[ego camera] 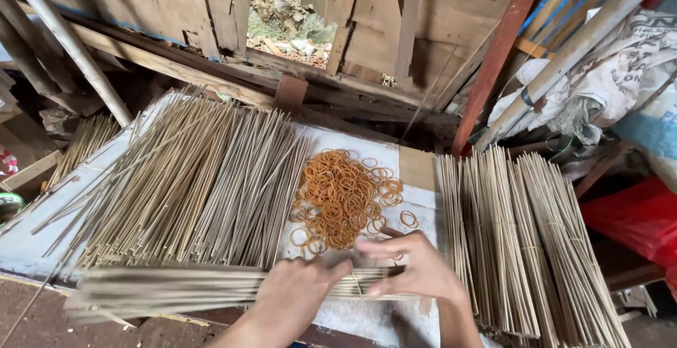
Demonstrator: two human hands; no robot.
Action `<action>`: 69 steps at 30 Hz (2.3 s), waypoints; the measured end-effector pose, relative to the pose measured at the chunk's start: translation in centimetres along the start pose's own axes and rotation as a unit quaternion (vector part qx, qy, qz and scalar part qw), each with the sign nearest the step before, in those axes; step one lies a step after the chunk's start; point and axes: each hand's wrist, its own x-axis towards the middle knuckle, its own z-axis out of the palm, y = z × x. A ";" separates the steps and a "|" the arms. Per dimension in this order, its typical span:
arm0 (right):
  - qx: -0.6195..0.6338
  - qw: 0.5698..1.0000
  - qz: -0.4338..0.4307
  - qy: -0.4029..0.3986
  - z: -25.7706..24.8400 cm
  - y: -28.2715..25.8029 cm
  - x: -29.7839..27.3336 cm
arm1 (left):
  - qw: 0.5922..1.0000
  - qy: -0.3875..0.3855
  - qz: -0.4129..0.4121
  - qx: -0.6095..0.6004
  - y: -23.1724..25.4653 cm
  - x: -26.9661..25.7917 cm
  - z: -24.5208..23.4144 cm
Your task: Sorting and bundling thin wooden sticks into groups using rubber bands on a low work surface.
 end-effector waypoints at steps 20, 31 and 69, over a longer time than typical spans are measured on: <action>-0.562 0.785 0.214 0.151 -1.4 18.4 2.5 | 0.997 0.049 0.060 0.012 -3.1 14.5 10.0; -0.535 0.796 0.231 0.163 0.0 10.9 6.5 | 0.998 -0.003 0.019 0.056 -5.5 15.4 6.2; -0.457 0.838 0.280 0.102 -1.9 10.9 4.6 | 0.924 0.245 0.114 0.271 -9.6 14.5 7.1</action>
